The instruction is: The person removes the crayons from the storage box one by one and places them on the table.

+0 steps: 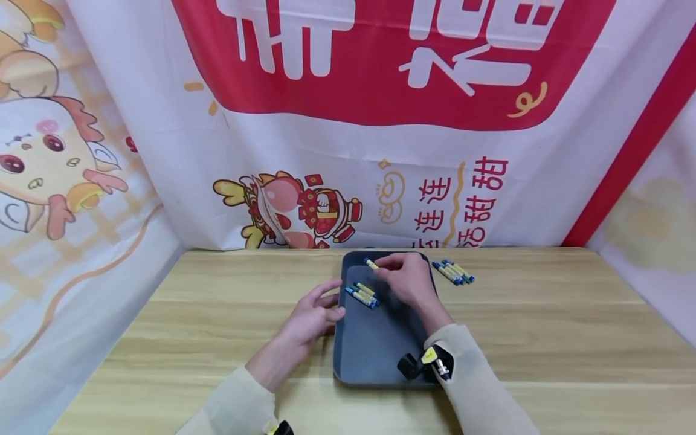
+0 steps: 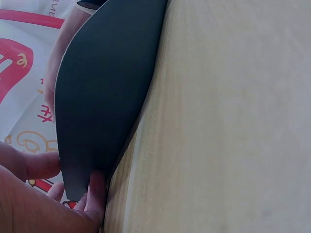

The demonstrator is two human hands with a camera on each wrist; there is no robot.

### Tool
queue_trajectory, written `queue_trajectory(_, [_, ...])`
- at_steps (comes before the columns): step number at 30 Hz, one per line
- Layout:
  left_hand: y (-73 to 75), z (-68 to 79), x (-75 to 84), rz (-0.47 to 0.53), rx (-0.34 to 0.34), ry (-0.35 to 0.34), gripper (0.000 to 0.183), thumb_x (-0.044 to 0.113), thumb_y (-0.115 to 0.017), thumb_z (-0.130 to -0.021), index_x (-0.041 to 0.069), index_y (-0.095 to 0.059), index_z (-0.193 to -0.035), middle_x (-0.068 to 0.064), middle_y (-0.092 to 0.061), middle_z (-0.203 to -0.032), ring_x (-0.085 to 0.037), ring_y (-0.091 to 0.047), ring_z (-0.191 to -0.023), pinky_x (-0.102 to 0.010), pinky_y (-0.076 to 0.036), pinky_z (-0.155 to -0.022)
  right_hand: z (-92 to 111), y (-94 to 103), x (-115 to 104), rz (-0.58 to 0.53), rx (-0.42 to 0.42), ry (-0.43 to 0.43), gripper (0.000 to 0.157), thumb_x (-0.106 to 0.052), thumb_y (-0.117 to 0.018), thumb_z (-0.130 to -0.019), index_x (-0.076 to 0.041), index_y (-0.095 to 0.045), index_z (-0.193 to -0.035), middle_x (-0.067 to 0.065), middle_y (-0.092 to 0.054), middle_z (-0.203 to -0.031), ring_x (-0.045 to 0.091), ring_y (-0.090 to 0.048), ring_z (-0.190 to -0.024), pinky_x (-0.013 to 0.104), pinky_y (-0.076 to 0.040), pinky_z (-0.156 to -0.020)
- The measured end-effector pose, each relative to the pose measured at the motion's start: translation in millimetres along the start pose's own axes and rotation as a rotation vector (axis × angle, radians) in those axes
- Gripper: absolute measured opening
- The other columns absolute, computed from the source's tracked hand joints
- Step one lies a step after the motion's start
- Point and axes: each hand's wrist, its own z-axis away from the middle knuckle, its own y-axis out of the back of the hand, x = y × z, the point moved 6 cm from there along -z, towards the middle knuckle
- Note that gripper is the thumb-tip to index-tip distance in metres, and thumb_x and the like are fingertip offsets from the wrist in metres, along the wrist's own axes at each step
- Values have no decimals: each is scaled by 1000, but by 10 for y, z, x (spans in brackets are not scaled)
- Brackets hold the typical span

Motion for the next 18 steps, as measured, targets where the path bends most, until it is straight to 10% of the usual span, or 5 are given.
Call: queue_trajectory(18, [-3, 6, 11, -10, 4, -2, 65, 1, -63, -100, 21, -48, -160, -23, -48, -163, -36, -63, -135, -52, -54, -110, -16, 132, -73, -60, 55, 84, 17, -20, -78, -96, -15, -84, -111, 6, -81, -106, 21, -70, -96, 32, -54, -80])
